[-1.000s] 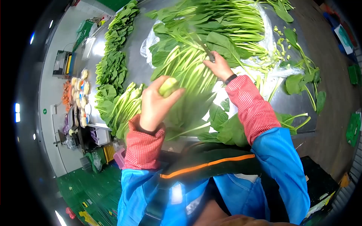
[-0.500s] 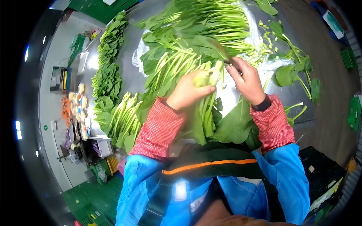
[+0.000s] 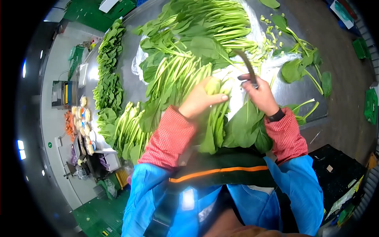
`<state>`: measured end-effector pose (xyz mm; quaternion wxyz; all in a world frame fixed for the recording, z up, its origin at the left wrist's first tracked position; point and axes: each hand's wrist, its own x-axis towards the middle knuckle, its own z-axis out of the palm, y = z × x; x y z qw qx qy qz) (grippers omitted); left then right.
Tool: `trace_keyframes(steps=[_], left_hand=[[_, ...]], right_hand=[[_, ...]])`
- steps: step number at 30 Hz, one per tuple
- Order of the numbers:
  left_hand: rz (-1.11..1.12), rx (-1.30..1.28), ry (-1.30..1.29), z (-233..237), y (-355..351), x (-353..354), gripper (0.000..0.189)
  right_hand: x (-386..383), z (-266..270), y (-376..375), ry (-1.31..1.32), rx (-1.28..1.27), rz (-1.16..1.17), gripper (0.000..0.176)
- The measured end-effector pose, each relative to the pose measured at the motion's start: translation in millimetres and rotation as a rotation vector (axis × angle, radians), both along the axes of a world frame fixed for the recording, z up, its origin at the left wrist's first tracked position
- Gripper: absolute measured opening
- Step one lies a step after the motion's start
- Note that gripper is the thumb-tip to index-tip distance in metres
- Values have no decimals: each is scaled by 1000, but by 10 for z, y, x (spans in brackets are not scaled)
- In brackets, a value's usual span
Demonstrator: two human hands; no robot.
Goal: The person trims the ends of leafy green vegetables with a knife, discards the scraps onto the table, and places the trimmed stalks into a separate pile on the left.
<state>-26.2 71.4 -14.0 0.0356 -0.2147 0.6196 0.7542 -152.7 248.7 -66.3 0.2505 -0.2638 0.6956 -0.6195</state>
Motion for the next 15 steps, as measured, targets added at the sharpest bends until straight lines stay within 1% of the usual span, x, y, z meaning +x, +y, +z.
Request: trace_keyframes(steps=[1, 2, 5, 6, 7, 9, 10, 11, 12, 13, 14, 15], left_hand=[[13, 6, 23, -46, 36, 6, 54], [-4, -25, 22, -121, 24, 18, 47], [74, -298, -99, -223, -120, 66, 43], [199, -697, -5, -159, -149, 97, 42], [230, -1001, 54, -148, -239, 144, 47], [248, -922, 54, 24, -282, 239, 57], [226, -654, 93, 70, -263, 252, 67], [149, -526, 111, 96, -229, 253, 69], [75, -400, 130, 119, -184, 244, 70], [2, -277, 151, 164, -150, 236, 71], [14, -61, 93, 267, -110, 252, 65], [24, -60, 77, 363, -137, 292, 62]], right_hand=[[55, 138, -41, -29, -34, 80, 29], [83, 276, -83, 21, -27, 170, 28], [-98, 381, -37, -254, 21, 91, 20], [-194, 394, 3, -333, 23, 45, 18], [-286, 443, 26, -161, 33, -42, 22], [-405, 470, 14, 79, 147, -36, 27], [-303, 573, -59, 110, 127, 11, 28], [-150, 675, -185, 141, 106, 59, 30], [-37, 618, -310, 173, 98, 113, 30], [90, 688, -428, 204, 41, 176, 30], [153, 721, -525, 163, 14, 217, 29], [190, 734, -587, 121, -12, 258, 28]])
